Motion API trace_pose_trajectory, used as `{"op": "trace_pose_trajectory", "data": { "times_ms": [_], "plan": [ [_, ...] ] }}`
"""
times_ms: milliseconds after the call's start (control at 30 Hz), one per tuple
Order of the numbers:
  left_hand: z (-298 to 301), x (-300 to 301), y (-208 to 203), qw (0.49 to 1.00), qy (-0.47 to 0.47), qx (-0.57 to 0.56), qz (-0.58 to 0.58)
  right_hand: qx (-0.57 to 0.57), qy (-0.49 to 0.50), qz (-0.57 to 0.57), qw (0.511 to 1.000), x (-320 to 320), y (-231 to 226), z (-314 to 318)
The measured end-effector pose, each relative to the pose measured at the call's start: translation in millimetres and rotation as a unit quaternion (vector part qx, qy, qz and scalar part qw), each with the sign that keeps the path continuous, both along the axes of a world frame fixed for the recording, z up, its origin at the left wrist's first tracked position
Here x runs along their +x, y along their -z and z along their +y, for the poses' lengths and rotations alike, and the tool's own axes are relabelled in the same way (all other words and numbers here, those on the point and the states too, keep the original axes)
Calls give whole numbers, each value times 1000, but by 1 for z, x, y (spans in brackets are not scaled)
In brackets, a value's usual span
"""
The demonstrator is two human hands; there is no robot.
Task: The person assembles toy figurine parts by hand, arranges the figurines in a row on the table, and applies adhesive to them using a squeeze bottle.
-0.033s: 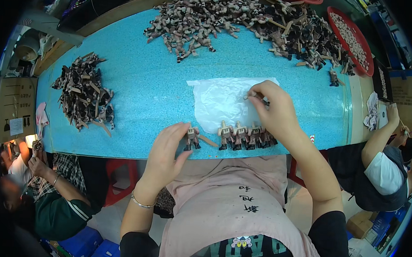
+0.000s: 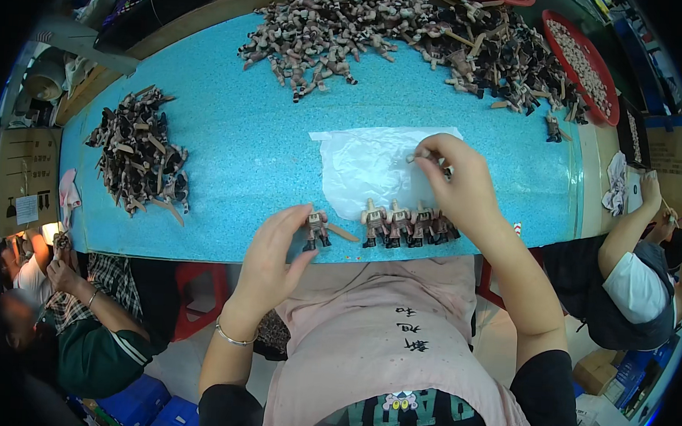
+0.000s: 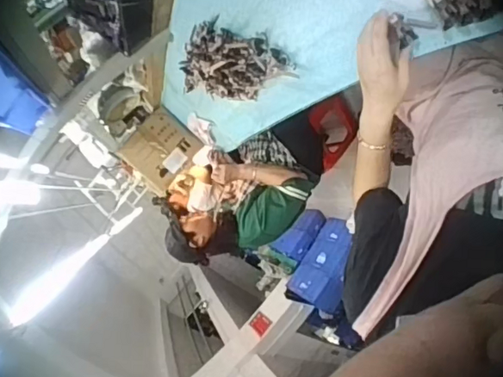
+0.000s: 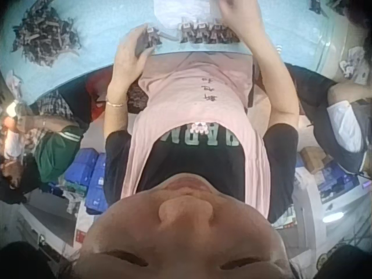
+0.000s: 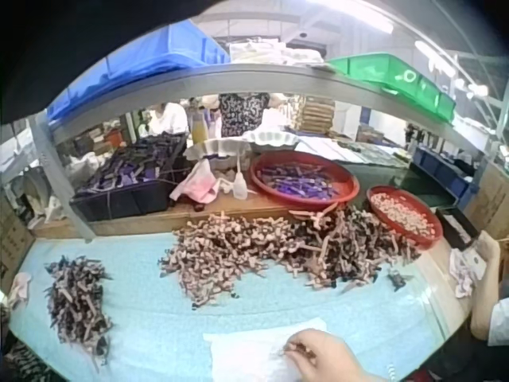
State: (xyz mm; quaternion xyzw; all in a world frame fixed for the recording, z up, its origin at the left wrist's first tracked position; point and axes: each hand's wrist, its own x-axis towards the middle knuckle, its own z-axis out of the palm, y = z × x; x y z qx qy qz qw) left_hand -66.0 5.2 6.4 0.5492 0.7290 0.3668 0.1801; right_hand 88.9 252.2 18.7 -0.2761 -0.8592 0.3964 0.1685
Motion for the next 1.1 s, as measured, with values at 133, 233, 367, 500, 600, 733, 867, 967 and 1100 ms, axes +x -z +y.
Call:
{"op": "trace_pose_trajectory", "data": {
  "times_ms": [133,233,367,500,600,733,867,967,1100],
  "plan": [
    [-10,5,-15,998,-3,-3,-68,-376,34,43,925,16,-25,-19],
    [-11,22,-16,982,4,-46,-184,-468,2,17,883,32,-31,-44],
    [0,33,-10,976,44,-60,-205,-510,2,48,859,43,-18,-88],
    [3,34,-8,980,50,-38,-191,-341,-67,48,937,44,-9,-106],
    [3,35,-6,980,49,-32,-189,-230,-104,57,966,43,-4,-113],
    [3,36,-7,982,51,-30,-180,-231,-104,58,966,38,-2,-119],
    [1,35,-7,982,57,-44,-172,-221,-90,53,970,36,-2,-121],
    [2,35,-7,981,51,-26,-184,-228,-79,52,969,36,-2,-121],
    [2,33,-10,985,63,-50,-152,-232,-63,58,969,35,-1,-122]
  ]
}}
